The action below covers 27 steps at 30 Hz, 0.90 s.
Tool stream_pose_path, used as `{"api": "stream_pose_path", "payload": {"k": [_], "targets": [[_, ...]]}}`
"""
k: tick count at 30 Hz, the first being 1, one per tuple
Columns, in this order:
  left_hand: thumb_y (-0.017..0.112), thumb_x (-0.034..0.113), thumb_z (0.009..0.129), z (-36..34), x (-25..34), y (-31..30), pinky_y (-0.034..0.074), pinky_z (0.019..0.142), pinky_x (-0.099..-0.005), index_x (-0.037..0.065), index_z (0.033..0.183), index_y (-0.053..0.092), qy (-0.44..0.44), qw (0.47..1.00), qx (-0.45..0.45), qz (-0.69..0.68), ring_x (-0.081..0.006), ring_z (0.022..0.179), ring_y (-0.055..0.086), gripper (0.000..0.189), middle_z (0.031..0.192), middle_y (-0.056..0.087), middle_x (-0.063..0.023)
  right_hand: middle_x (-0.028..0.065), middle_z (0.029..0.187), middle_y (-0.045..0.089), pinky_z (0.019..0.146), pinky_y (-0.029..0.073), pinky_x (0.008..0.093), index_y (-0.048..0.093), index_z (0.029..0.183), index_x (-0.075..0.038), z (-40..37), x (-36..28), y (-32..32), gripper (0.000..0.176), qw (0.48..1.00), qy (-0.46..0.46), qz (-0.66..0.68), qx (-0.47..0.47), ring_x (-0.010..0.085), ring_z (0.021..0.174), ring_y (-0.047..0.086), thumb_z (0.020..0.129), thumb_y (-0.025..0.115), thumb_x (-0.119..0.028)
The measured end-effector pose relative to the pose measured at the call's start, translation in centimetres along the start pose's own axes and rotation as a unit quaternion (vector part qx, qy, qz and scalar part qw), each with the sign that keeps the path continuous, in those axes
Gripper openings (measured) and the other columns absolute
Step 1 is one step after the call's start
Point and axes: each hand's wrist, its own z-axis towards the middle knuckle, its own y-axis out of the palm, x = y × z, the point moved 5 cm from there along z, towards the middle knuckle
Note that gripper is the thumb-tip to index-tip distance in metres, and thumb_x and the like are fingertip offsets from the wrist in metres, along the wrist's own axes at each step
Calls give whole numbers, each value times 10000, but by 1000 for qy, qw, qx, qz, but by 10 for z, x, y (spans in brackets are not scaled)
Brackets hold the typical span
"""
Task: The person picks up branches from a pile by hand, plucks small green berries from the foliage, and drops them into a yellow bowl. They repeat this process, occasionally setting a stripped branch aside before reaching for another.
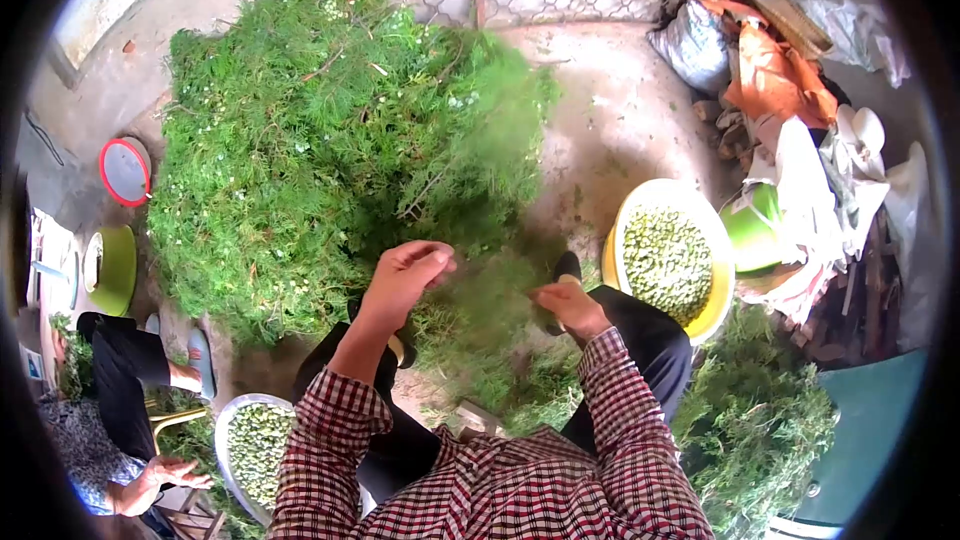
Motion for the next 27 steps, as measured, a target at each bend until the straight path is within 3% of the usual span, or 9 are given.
{"api": "stream_pose_path", "payload": {"k": [2,4,5,8,9,14,18,23,27], "targets": [[569,306,818,3,-12,14,431,644,-249,9,981,603,-28,997,-45,52,-117,712,535,341,826,621,-72,63,881,609,722,418,222,585,1029,35,-10,-19,-7,287,999,-43,0,15,115,790,529,858,516,-185],[562,382,809,0,-17,26,436,648,-276,5,978,607,-84,981,-80,157,-140,718,541,415,820,620,-81,102,986,609,788,420,228,578,1055,35,-29,-57,-4,281,985,-65,161,1,138,857,547,862,497,-154],[538,459,796,0,-19,32,441,674,-304,-11,967,609,-95,968,-99,209,-170,752,553,505,837,620,-96,104,994,609,801,420,237,580,1058,27,-35,-67,-5,276,985,-80,150,12,147,869,549,861,500,-149],[525,439,815,5,-31,43,437,675,-293,-13,1004,593,-71,969,-130,196,-161,759,552,493,874,614,-88,111,1013,608,825,419,259,581,1066,13,-55,-102,1,272,980,-125,154,11,167,896,554,857,513,-146],[492,514,813,18,-59,44,438,805,-339,-46,1091,516,-4,987,-99,124,-238,886,558,625,939,594,-164,105,996,614,845,411,256,575,1055,44,-60,-107,7,282,978,-114,173,4,146,897,559,844,554,-142],[537,406,832,17,-36,39,444,753,-338,9,1109,506,16,997,-56,-59,-170,814,524,486,848,563,-59,29,839,617,631,427,205,586,1045,35,-65,-121,38,257,975,-163,148,-27,71,662,520,853,547,-130],[557,93,841,8,-11,37,448,614,-216,51,1099,522,65,951,-10,-302,-77,701,545,264,818,583,-2,0,888,604,742,394,201,590,1051,17,-60,-121,50,248,978,-157,138,-2,55,791,498,855,546,-129],[555,72,842,11,-11,30,442,552,-213,59,1066,539,74,979,-12,-189,-70,646,539,225,768,583,-5,31,935,601,814,403,239,567,1056,22,-49,-102,29,301,979,-113,160,64,108,852,526,837,587,-184],[543,100,855,7,-4,32,430,535,-200,67,1056,549,56,997,-1,-56,-62,634,528,204,757,580,5,127,1090,544,878,406,283,412,1211,33,-56,-140,1,583,954,-197,164,157,171,992,512,776,661,-265]]}}
